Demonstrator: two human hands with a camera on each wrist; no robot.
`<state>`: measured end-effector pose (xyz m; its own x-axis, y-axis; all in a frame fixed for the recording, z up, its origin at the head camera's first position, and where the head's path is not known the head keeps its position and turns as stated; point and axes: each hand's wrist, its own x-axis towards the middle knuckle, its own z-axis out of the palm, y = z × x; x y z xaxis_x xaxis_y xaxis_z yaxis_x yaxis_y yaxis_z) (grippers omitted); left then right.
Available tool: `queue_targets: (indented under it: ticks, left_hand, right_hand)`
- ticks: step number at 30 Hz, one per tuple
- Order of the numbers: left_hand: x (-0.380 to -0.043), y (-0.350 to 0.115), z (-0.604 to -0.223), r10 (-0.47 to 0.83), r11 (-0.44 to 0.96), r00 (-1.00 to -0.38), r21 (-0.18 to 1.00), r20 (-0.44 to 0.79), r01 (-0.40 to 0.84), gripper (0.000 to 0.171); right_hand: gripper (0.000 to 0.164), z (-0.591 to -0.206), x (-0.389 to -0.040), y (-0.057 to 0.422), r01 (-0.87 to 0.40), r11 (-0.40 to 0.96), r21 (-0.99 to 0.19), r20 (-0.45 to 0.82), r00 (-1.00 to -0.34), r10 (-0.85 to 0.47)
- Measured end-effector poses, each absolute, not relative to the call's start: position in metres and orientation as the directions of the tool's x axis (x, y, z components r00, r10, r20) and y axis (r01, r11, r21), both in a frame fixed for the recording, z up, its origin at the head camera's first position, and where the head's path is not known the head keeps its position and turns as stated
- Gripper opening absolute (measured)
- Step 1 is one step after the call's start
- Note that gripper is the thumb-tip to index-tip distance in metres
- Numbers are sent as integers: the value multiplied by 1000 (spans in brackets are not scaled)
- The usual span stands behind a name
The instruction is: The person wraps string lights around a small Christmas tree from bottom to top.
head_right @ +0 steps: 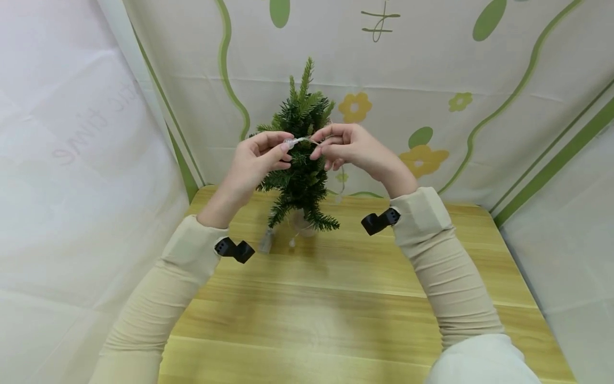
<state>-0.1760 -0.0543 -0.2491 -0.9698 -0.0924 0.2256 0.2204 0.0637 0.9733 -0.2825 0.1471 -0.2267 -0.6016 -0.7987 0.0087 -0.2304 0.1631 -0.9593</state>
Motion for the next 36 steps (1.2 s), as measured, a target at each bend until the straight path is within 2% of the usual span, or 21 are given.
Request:
queue_targets:
  ticks: [5,9,17,22,26,36]
  left_hand:
    - [-176,-58,-241,-142,51,-959,969,245,241,31]
    - [-176,-65,-239,-199,17,-949,969,244,245,30]
    - [-181,-74,-240,-225,-14,-945,969,238,247,31]
    - [-184,-80,-239,-256,-52,-934,962,248,269,31]
    - [-187,-85,-239,-279,-70,-930,961,238,267,30]
    - [-194,-95,-242,-344,-107,-921,967,184,233,26]
  right_hand:
    - [23,-224,-290,161,-318,304,-898,-65,-587,-807]
    - [18,-222,-297,175,-347,316,-883,-61,-583,-810]
    - [19,-224,-305,191,-320,142,-937,70,-569,-820]
    - [20,-227,-307,194,-210,-78,-975,183,-545,-818]
    - [22,-229,-308,195,-161,-171,-972,232,-554,-799]
    - [19,-223,-312,196,-123,-310,-943,308,-676,-670]
